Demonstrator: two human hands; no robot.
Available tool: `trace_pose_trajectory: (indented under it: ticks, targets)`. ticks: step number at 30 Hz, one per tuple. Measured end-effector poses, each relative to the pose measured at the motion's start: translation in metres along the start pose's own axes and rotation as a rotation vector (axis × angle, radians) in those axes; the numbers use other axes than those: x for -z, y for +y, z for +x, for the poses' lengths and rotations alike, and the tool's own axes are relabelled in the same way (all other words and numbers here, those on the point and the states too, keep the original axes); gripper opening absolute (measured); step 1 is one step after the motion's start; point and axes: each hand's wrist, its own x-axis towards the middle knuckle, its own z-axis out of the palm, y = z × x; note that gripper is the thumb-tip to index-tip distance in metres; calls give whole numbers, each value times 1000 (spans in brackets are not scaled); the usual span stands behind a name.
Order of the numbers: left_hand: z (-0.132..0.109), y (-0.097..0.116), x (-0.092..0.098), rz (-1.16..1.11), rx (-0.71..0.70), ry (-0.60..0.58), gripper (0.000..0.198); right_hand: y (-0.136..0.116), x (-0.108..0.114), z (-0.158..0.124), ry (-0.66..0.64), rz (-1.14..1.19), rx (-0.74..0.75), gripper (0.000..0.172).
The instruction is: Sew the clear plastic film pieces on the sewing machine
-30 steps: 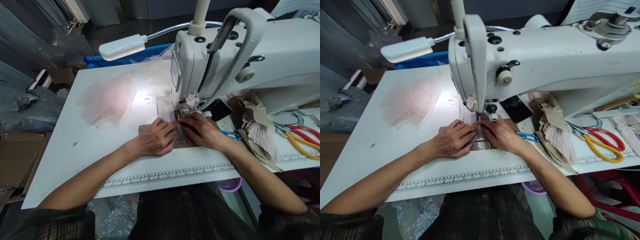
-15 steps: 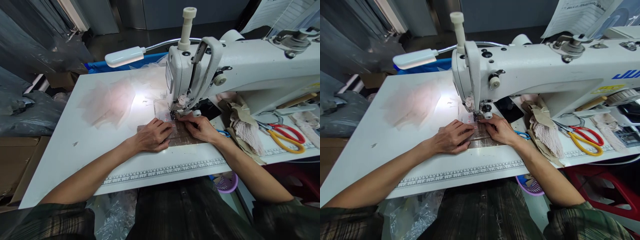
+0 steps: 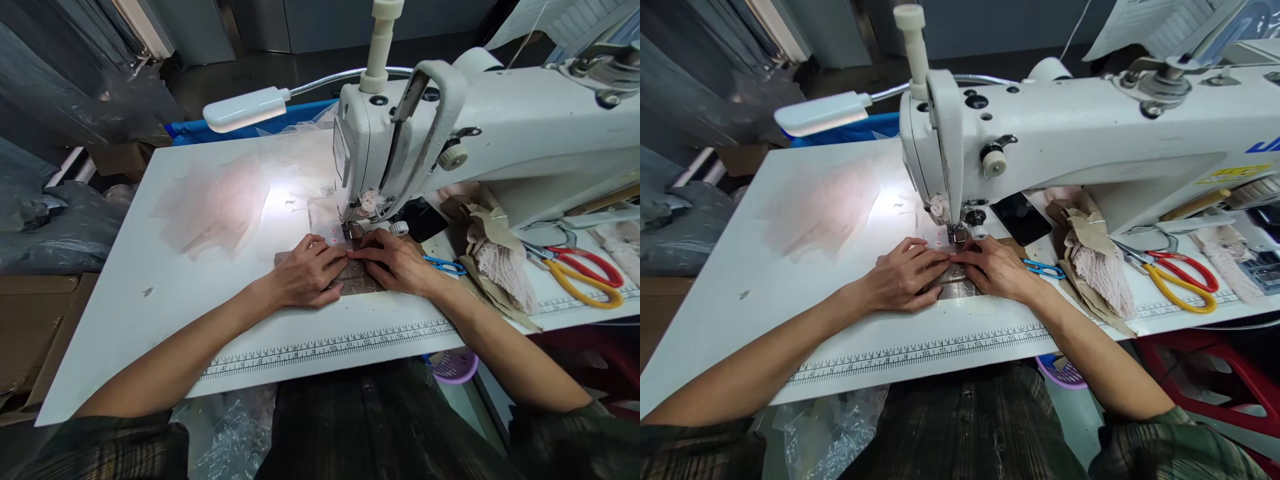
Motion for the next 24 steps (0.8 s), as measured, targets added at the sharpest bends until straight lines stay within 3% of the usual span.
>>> trace_pose_trajectory:
  ticks: [24]
  targets:
    - [3, -16, 2, -69, 138, -122, 58, -13, 3, 10, -117, -262, -125, 42]
